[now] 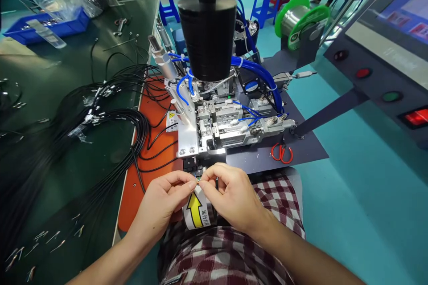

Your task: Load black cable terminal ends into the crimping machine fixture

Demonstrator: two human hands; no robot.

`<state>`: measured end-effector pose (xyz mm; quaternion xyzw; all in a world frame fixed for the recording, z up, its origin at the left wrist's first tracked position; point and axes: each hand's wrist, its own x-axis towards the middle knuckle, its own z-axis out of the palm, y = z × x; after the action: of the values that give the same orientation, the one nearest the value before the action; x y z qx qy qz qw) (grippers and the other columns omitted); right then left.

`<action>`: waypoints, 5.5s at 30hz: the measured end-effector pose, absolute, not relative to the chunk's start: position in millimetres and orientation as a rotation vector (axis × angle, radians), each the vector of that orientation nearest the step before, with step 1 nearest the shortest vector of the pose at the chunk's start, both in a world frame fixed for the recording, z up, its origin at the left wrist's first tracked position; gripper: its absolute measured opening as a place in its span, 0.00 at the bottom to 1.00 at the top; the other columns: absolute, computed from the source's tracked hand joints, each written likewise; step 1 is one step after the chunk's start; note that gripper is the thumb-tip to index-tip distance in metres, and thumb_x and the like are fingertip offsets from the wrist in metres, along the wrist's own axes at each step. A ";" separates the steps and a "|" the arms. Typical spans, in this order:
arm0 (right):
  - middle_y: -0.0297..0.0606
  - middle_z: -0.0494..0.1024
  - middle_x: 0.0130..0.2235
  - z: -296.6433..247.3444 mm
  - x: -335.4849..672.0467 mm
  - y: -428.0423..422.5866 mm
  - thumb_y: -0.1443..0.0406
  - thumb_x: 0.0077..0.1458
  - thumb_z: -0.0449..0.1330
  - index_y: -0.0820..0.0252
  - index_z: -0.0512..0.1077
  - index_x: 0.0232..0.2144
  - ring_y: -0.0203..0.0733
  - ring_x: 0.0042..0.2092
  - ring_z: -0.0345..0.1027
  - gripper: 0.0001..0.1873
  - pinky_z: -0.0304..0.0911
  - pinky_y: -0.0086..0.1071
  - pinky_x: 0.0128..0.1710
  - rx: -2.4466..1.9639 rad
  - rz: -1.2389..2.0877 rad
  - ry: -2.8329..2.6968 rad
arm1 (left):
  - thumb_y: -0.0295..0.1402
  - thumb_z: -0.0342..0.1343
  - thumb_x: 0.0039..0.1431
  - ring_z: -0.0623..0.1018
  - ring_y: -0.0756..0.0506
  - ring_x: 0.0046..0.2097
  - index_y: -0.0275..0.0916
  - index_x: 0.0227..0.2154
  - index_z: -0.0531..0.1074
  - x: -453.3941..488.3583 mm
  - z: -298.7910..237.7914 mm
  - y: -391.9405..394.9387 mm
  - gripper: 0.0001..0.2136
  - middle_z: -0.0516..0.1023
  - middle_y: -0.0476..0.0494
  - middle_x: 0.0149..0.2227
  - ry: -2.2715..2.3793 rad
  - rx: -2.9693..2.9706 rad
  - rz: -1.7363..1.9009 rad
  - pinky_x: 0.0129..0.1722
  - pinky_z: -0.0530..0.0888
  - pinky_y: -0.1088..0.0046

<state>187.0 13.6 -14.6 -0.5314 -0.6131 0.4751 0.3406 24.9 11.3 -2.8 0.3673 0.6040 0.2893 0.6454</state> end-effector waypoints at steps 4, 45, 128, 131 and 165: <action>0.29 0.66 0.24 -21.7 187.4 16.3 0.64 0.56 0.58 0.60 0.71 0.26 0.33 0.26 0.56 0.07 0.52 0.29 0.25 -1.349 1.429 -1.440 | 0.39 0.61 0.50 0.49 0.58 0.16 0.36 0.26 0.71 25.6 -4.0 12.3 0.11 0.52 0.61 0.13 1.369 0.835 0.661 0.13 0.50 0.83; 0.27 0.63 0.22 -32.7 177.1 11.7 0.53 0.53 0.60 0.59 0.67 0.29 0.31 0.21 0.51 0.15 0.50 0.27 0.21 -1.197 1.811 -0.994 | 0.40 0.65 0.46 0.51 0.59 0.17 0.35 0.25 0.70 28.3 -7.7 10.2 0.13 0.58 0.59 0.15 1.313 0.717 0.772 0.16 0.50 0.82; 0.29 0.63 0.24 -71.5 182.1 30.6 0.62 0.58 0.56 0.59 0.66 0.27 0.35 0.25 0.55 0.09 0.53 0.30 0.26 -1.373 1.424 -1.274 | 0.21 0.43 0.62 0.74 0.44 0.33 0.29 0.44 0.72 -1.8 -41.1 33.7 0.14 0.72 0.38 0.33 1.136 2.648 0.532 0.29 0.74 0.70; 0.32 0.67 0.28 -71.9 180.6 26.9 0.64 0.59 0.54 0.58 0.66 0.28 0.38 0.29 0.60 0.08 0.57 0.31 0.31 -1.421 1.270 -1.377 | 0.21 0.43 0.63 0.74 0.44 0.33 0.29 0.45 0.71 -1.7 -40.8 33.0 0.14 0.72 0.38 0.34 1.141 2.650 0.506 0.29 0.74 0.70; 0.26 0.61 0.18 -60.2 177.1 33.0 0.57 0.52 0.57 0.58 0.65 0.23 0.32 0.20 0.51 0.12 0.46 0.29 0.21 -1.515 1.639 -1.095 | 0.23 0.43 0.63 0.73 0.44 0.34 0.31 0.45 0.70 -0.2 -42.9 28.3 0.13 0.71 0.38 0.36 1.196 2.684 0.421 0.32 0.74 0.69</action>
<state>177.1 33.0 -60.2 -0.5769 -0.4171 0.6242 0.3220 -0.2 28.3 -42.9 0.9008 0.4013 0.1414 0.0866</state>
